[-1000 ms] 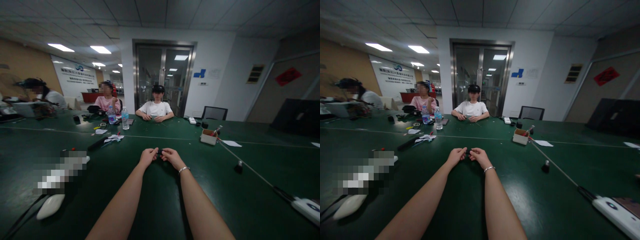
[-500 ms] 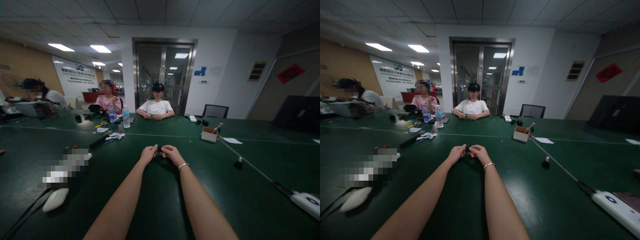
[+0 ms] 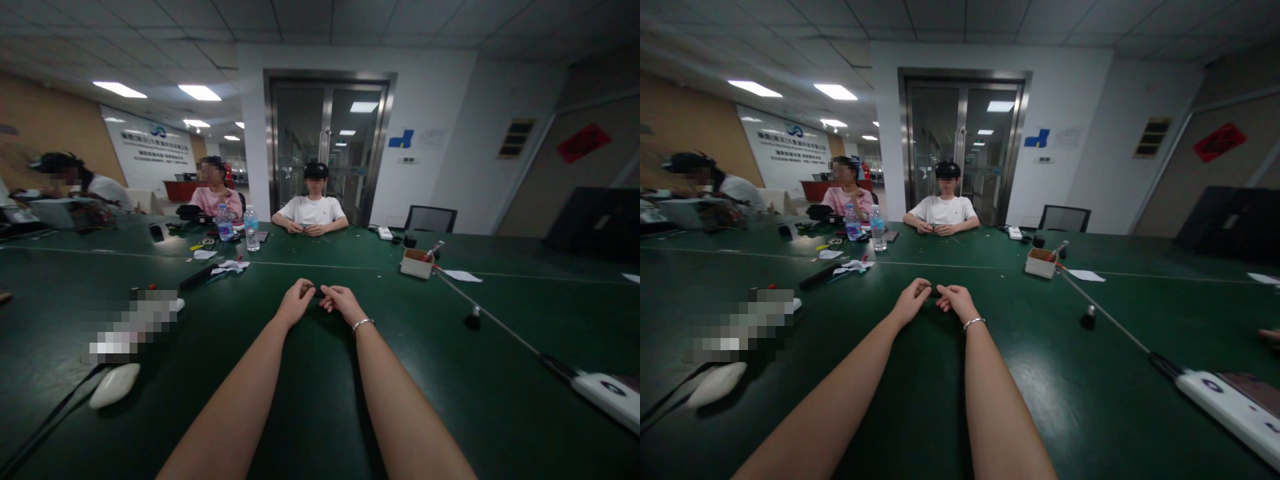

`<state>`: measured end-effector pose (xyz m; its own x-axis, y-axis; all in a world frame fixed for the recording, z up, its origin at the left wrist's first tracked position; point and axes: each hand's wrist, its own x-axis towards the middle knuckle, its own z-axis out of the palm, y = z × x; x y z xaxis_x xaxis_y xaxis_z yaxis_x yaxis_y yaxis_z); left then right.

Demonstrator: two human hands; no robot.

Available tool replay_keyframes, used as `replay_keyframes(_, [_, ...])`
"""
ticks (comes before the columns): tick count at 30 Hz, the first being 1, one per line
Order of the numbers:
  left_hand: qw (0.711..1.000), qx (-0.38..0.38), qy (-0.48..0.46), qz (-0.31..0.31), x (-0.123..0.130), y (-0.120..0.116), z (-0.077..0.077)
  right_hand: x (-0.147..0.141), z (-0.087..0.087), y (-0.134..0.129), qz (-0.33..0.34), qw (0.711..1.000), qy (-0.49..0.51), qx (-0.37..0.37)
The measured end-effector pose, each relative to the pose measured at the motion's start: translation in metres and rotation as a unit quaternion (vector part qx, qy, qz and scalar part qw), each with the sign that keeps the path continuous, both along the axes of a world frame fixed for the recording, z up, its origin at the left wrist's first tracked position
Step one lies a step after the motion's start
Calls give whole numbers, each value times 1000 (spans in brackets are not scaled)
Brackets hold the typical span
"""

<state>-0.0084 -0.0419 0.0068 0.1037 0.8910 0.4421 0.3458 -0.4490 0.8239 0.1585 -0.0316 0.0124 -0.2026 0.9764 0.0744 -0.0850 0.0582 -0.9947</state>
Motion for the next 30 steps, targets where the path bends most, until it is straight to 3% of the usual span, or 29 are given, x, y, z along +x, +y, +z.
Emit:
replay_keyframes(4, [999,30,-10,-13,-1,2,-1,-3,-1,-1,-35,999,-3,8])
replay_keyframes(14, [996,-67,-61,-3,-14,-3,-10,-14,-1,-14,-41,995,-85,36])
replay_keyframes(20, [992,-97,-75,-11,-14,-2,-10,-14,-3,-21,-63,994,-75,43])
replay_keyframes(30, [989,-140,-37,24,-12,6,-4,-12,-8,-20,-40,996,-49,68])
